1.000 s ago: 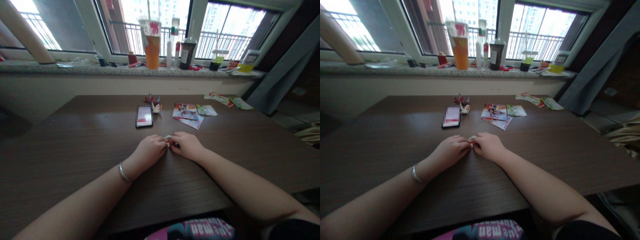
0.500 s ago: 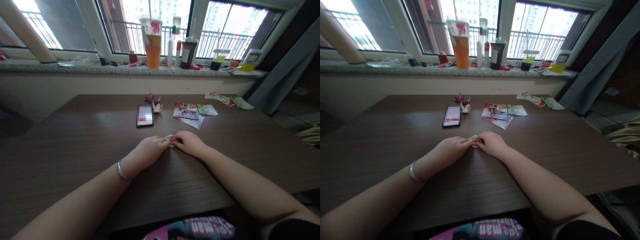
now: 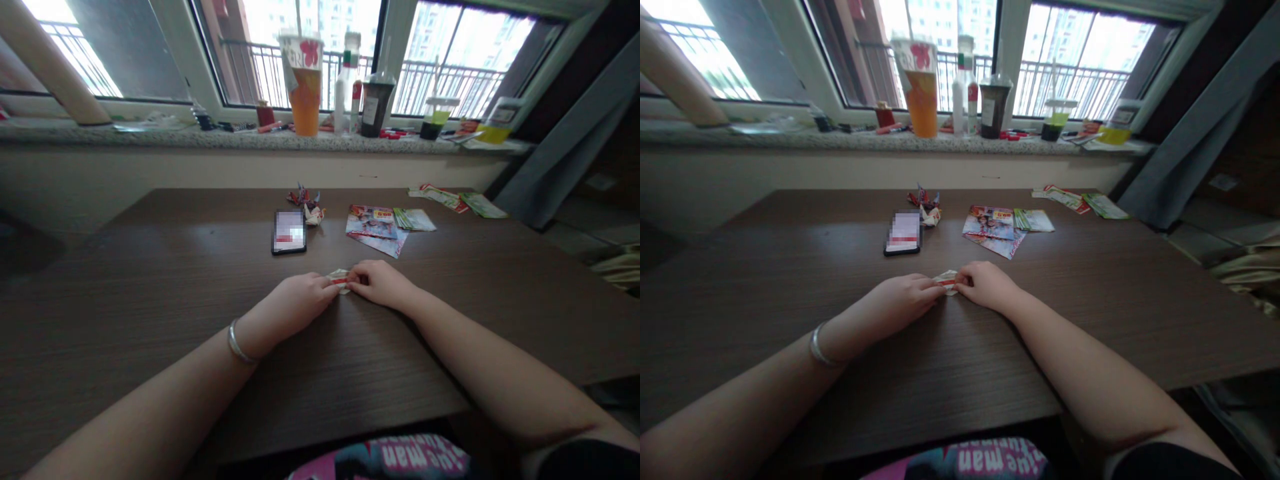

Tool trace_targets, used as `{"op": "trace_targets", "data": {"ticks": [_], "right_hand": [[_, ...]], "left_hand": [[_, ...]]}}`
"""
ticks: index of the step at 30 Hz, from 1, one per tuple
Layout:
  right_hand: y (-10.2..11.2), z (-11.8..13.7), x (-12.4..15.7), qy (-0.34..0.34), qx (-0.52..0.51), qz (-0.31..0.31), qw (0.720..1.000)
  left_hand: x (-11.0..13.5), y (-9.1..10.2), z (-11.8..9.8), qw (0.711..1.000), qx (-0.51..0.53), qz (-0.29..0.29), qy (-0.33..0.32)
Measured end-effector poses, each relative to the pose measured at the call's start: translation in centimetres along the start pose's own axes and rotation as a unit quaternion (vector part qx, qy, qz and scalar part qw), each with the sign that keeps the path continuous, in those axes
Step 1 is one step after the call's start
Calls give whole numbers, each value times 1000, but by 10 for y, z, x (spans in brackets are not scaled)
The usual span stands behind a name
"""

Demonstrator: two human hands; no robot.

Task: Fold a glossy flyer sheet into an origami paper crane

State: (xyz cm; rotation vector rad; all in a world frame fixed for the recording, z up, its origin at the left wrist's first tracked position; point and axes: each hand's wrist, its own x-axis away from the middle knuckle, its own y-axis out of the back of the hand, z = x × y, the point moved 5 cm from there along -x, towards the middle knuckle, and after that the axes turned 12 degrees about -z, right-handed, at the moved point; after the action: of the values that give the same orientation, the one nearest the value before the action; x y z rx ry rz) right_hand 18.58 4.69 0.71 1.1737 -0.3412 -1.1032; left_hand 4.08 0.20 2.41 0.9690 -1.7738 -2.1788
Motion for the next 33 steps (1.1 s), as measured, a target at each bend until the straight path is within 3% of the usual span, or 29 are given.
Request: {"op": "trace_targets", "data": {"ticks": [12, 23, 33], "right_hand": [[1, 4, -1, -78, 107, 20, 991], [4, 4, -4, -135, 124, 49, 982], [7, 3, -3, -146, 151, 51, 976]], "left_hand": [[-1, -6, 5, 1000, -6, -15, 13], [-3, -5, 1, 1000, -15, -8, 10], [-2, -12, 2, 1000, -19, -11, 0]]}}
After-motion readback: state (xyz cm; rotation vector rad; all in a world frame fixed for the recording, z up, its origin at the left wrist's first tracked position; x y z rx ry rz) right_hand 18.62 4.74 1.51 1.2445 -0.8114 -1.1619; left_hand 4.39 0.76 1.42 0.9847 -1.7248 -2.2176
